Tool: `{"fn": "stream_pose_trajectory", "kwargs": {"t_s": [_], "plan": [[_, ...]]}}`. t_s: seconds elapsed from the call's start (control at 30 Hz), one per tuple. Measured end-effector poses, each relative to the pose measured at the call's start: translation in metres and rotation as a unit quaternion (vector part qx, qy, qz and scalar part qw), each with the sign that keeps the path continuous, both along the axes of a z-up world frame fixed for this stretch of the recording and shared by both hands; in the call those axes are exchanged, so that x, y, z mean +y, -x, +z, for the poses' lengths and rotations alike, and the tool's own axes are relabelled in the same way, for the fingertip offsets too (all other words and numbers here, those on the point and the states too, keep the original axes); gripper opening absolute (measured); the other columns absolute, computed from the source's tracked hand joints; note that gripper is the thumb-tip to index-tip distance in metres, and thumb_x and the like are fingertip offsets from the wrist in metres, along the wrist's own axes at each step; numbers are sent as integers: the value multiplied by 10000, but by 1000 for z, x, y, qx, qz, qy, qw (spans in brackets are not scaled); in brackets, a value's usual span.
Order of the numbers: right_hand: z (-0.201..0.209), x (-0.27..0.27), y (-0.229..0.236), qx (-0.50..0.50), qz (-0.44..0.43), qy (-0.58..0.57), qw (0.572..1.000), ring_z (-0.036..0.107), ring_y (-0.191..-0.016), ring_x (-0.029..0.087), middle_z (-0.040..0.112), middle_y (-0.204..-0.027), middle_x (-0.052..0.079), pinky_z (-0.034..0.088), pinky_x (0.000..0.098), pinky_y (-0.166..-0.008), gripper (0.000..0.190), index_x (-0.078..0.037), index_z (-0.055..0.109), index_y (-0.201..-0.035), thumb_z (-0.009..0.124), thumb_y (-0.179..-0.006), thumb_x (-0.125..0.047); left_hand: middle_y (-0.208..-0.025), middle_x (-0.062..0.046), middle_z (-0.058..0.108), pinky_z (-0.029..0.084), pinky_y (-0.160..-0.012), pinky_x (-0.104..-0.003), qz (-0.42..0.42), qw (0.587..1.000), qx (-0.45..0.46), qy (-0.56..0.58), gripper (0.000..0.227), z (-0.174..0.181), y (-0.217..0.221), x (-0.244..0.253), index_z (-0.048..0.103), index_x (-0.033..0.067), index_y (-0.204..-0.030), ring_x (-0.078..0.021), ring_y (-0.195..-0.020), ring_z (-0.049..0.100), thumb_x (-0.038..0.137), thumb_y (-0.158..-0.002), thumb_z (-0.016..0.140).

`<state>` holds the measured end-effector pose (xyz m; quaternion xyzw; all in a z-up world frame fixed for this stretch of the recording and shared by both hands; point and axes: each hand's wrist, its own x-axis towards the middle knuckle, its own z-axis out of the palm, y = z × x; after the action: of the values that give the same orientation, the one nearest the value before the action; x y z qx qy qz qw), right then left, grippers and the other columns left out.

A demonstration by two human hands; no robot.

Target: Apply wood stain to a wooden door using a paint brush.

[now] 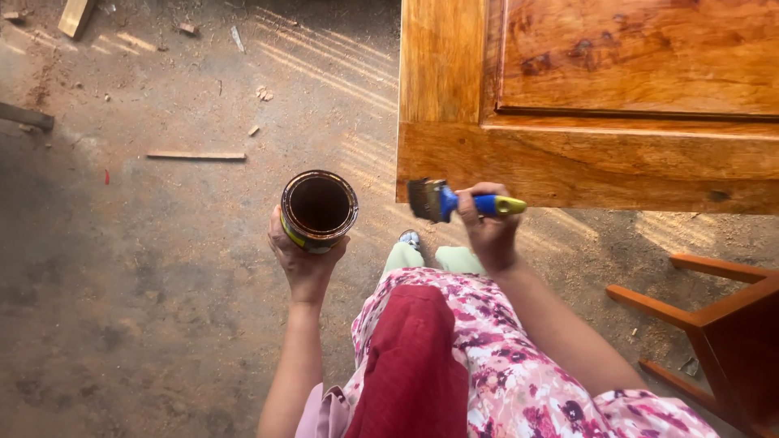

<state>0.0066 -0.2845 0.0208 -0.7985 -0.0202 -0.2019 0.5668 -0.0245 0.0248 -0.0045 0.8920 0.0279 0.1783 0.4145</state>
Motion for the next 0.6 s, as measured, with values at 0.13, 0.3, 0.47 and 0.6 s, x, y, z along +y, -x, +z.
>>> {"fn": "stream_pose_trajectory", "kwargs": {"t_s": [0.13, 0.3, 0.47, 0.6], "plan": [[-14, -1, -1, 12, 57, -4, 998, 693, -752, 196, 678, -867, 116, 608, 281, -640, 156, -35, 573, -1026, 680, -1031, -148, -1508, -151, 333, 363, -1223, -534, 1, 1000, -1, -27, 1242, 0, 0, 1, 126, 159, -1572, -383, -1439, 340, 316, -671, 967], [15, -5, 5, -9, 21, 75, 997, 713, -771, 176, 684, -864, 97, 610, 263, -649, 129, -37, 575, -1038, 653, -1054, -138, -1502, -136, 357, 376, -1227, -519, 11, 998, 36, 51, 1228, 1, 6, 6, 139, 166, -1576, -365, -1426, 361, 315, -673, 957], [-31, -23, -2, 29, 38, 41, 998, 694, -676, 137, 660, -823, 70, 597, 227, -526, 130, -80, 567, -985, 628, -1058, -169, -1493, -135, 364, 375, -1212, -522, 6, 1000, 8, 5, 1229, -6, 6, 10, 151, 164, -1567, -359, -1419, 371, 344, -660, 961], [-38, -94, 19, 50, -80, 122, 988, 673, -724, 158, 637, -866, 86, 623, 253, -577, 128, -86, 563, -1024, 636, -1084, -173, -1495, -130, 369, 379, -1208, -525, 18, 1000, 15, 3, 1232, -5, 5, 13, 166, 159, -1569, -347, -1414, 381, 362, -654, 966]]}}
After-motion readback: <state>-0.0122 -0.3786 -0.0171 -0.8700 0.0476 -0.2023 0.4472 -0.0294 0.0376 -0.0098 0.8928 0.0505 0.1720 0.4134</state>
